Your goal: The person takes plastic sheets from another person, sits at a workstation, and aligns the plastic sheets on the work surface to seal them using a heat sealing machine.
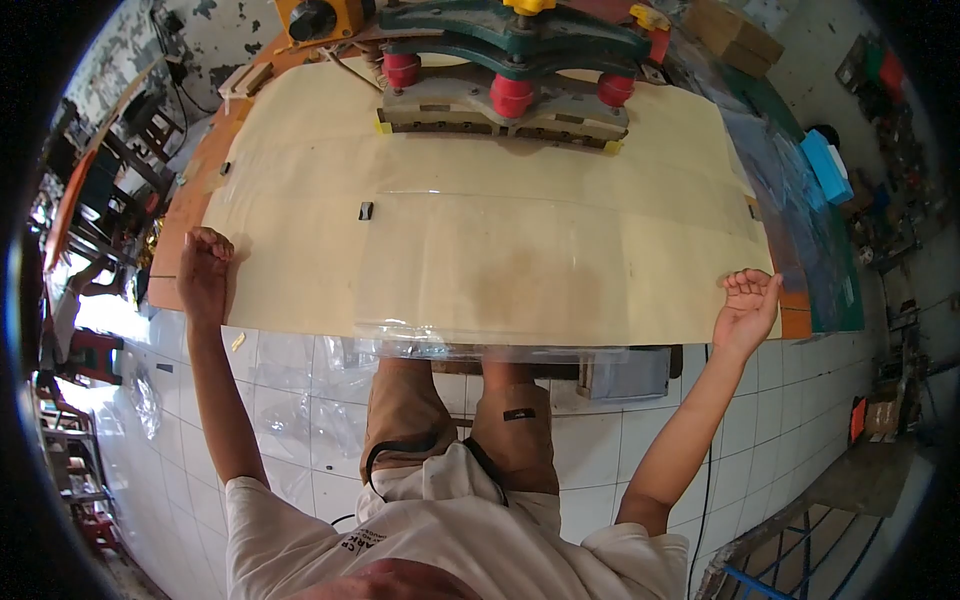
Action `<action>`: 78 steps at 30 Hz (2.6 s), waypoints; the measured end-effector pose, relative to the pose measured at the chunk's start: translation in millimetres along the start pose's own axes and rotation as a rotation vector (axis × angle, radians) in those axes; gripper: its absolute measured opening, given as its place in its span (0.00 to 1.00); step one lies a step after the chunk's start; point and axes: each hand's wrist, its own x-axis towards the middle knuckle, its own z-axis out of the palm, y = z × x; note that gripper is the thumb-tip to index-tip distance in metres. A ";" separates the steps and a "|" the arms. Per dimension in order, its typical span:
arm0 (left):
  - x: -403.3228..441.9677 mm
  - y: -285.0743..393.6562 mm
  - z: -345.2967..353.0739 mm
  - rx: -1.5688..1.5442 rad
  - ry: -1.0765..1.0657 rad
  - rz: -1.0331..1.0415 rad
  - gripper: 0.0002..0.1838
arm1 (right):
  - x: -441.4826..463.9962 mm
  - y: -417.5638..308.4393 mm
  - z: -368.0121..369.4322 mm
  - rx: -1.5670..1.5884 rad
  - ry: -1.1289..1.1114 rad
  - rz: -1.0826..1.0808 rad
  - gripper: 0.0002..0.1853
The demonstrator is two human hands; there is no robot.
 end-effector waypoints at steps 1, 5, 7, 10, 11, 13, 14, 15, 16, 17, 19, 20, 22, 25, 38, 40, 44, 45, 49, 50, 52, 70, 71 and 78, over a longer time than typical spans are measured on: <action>0.0 0.2 -0.1 -0.007 -0.004 -0.001 0.18 | 0.5 0.2 -0.1 0.001 0.020 -0.003 0.24; 0.2 0.3 0.2 -0.003 -0.001 0.007 0.18 | -1.5 -1.6 0.5 0.000 -0.034 0.001 0.21; 0.2 0.2 -0.2 -0.001 -0.004 0.008 0.18 | -2.1 -1.8 1.6 0.001 -0.033 0.001 0.21; 0.0 0.1 0.3 -0.001 -0.002 0.009 0.18 | -1.6 -1.5 0.9 0.003 -0.030 0.001 0.21; -0.1 0.3 0.6 -0.002 0.002 0.007 0.18 | -0.7 -0.8 -0.1 0.003 -0.031 0.000 0.21; -0.2 0.6 0.3 0.000 0.005 0.006 0.18 | 1.6 1.4 -3.0 0.006 0.007 -0.017 0.24; -0.2 0.8 0.3 0.002 0.008 0.003 0.18 | 2.1 1.9 -4.2 0.006 0.007 -0.018 0.24; -0.1 0.9 0.2 0.001 0.008 0.004 0.18 | 2.4 2.2 -5.1 0.002 0.002 -0.014 0.24; 0.0 1.0 0.3 0.002 0.004 0.001 0.18 | 2.7 2.5 -5.9 -0.001 -0.004 -0.011 0.24; -0.1 1.1 0.4 0.003 0.000 -0.003 0.17 | 3.5 3.4 -6.6 -0.002 -0.004 -0.013 0.24; -1.0 -0.3 -2.8 -0.005 -0.001 -0.006 0.17 | 5.5 3.4 -8.2 -0.035 0.006 0.004 0.24; -0.3 -2.7 -4.3 -0.014 -0.005 -0.013 0.17 | 3.1 1.1 -2.2 -0.041 0.014 -0.004 0.24; 0.6 -5.1 -9.0 -0.041 -0.041 -0.010 0.18 | -0.8 -2.2 10.6 -0.031 -0.011 0.048 0.22; 1.7 -5.3 -12.2 -0.029 -0.064 -0.006 0.18 | 17.1 -12.4 19.7 -0.367 0.000 0.043 0.21; 4.5 -6.2 -3.5 0.111 -0.004 -0.013 0.17 | 135.1 -4.2 9.2 -1.822 0.002 0.119 0.35; 3.2 -6.4 -2.2 0.127 -0.016 -0.008 0.17 | 145.1 -3.5 0.6 -1.584 -0.212 0.285 0.37; 2.9 -4.8 -0.1 0.184 0.019 -0.024 0.18 | 120.8 3.2 22.6 -1.632 -0.203 0.120 0.38; 1.4 -4.5 3.1 0.179 0.031 -0.019 0.18 | 98.6 5.8 42.8 -1.752 -0.225 -0.013 0.40; 3.1 -6.0 7.3 0.228 0.038 -0.018 0.17 | 48.5 36.2 82.7 -2.029 -0.304 -0.043 0.45; 3.4 -6.8 5.1 0.251 0.042 -0.023 0.17 | 48.7 42.8 82.0 -2.022 -0.314 -0.038 0.45; 2.2 -3.5 4.9 0.289 0.010 -0.018 0.16 | 52.5 52.8 80.5 -1.904 -0.298 0.031 0.42; -1.6 7.3 52.2 0.678 -0.005 -0.005 0.14 | -63.5 -20.1 164.0 -1.068 -0.349 -1.049 0.19; 0.5 6.8 62.6 0.744 -0.072 0.090 0.11 | -65.0 -25.1 163.5 -1.051 -0.331 -1.058 0.21; 28.6 7.9 162.7 1.090 -0.475 0.505 0.20 | -61.5 -48.8 156.7 -0.925 -0.220 -0.922 0.25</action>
